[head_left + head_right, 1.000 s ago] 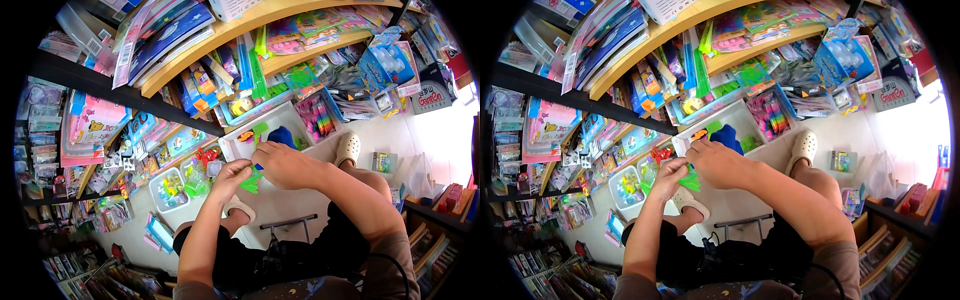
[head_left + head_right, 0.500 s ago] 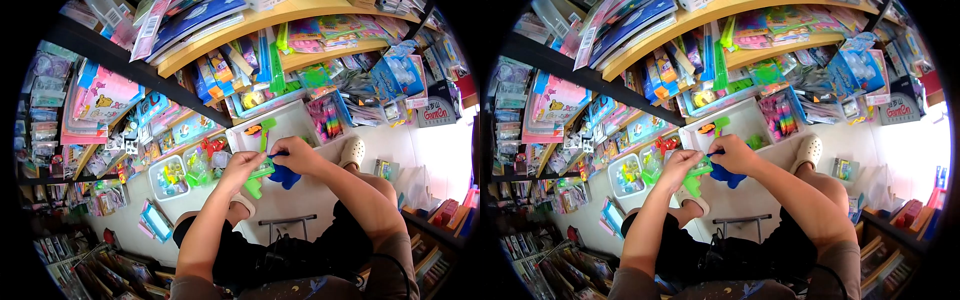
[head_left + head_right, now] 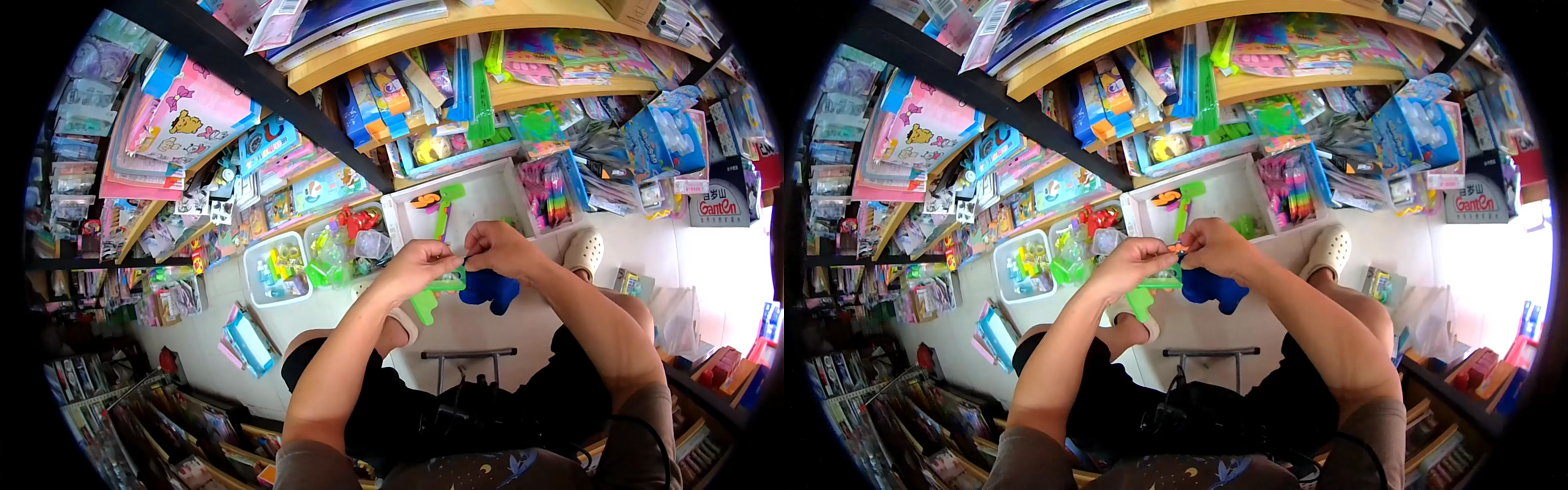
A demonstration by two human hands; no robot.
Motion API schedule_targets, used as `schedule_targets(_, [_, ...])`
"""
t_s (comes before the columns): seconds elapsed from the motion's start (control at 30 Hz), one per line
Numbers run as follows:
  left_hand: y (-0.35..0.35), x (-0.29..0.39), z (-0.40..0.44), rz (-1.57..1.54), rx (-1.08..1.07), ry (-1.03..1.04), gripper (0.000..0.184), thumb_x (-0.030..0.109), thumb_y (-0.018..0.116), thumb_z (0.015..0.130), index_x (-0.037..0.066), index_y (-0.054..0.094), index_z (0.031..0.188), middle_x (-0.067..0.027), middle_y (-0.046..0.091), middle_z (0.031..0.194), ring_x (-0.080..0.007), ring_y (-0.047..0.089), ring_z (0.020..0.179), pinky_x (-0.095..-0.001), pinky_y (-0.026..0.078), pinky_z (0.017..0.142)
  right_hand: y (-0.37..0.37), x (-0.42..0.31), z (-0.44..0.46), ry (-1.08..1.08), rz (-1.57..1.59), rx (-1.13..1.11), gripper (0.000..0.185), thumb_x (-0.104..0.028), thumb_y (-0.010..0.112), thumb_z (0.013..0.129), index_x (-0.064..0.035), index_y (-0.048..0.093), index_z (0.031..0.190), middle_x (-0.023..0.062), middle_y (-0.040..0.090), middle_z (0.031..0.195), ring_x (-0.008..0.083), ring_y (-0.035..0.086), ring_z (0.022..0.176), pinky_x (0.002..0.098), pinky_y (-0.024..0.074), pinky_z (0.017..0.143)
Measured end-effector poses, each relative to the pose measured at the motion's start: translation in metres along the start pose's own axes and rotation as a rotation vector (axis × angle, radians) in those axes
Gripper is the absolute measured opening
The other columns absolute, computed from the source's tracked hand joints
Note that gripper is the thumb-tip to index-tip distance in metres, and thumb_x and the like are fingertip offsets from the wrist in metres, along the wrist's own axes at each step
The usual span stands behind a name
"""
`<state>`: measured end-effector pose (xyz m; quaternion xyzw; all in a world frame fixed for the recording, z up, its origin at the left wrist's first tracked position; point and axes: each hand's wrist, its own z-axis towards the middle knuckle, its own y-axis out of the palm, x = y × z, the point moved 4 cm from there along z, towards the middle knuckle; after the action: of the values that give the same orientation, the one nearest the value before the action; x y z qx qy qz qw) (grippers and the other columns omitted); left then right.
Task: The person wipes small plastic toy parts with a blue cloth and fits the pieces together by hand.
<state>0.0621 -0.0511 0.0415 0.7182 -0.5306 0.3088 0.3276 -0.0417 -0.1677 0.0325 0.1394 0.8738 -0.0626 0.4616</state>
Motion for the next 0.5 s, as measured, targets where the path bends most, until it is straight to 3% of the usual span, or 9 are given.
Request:
schedule_targets(0.13, [-0.006,-0.012,0.008,0.091,-0.017,0.03,0.019,0.019,0.061,0.087,0.001,0.062,0.087,0.0005,0.059,0.073,-0.0062,0.055,0.066,-0.0232,0.048,0.055,0.005,0.012,0.0,0.005,-0.025,-0.01,0.01,0.002,0.066,0.07,0.0001,0.061,0.079,0.0003,0.06,0.071,0.0066,0.054,0.066,0.0202,0.0427,0.061])
schedule_targets(0.23, [-0.006,-0.007,0.004,0.07,0.07,-0.057,0.023,0.025,0.062,0.086,0.002,0.063,0.085,0.0,0.06,0.074,-0.0063,0.055,0.067,-0.0239,0.048,0.055,0.007,0.018,0.002,0.003,-0.029,0.035,0.013,0.0,0.066,0.072,0.0001,0.063,0.085,-0.0001,0.06,0.072,0.0072,0.055,0.067,0.0206,0.0439,0.063])
schedule_targets(0.37, [-0.011,-0.012,0.004,-0.16,0.142,-0.153,0.028,0.029,0.064,0.084,0.002,0.062,0.09,-0.0037,0.062,0.077,-0.0118,0.061,0.068,-0.0261,0.048,0.052,0.007,0.015,-0.001,-0.004,-0.052,0.078,0.021,-0.003,0.068,0.073,0.0011,0.064,0.093,0.0025,0.061,0.08,0.01,0.057,0.076,0.0234,0.0458,0.069])
schedule_targets(0.5, [-0.015,-0.014,0.002,-0.355,0.187,-0.194,0.03,0.029,0.064,0.084,0.001,0.059,0.094,-0.0079,0.063,0.081,-0.0187,0.065,0.068,-0.0282,0.048,0.051,0.008,-0.005,-0.015,-0.371,-0.263,0.046,0.027,0.0,0.068,0.071,0.0024,0.062,0.097,0.0074,0.059,0.093,0.0153,0.058,0.087,0.027,0.0459,0.076])
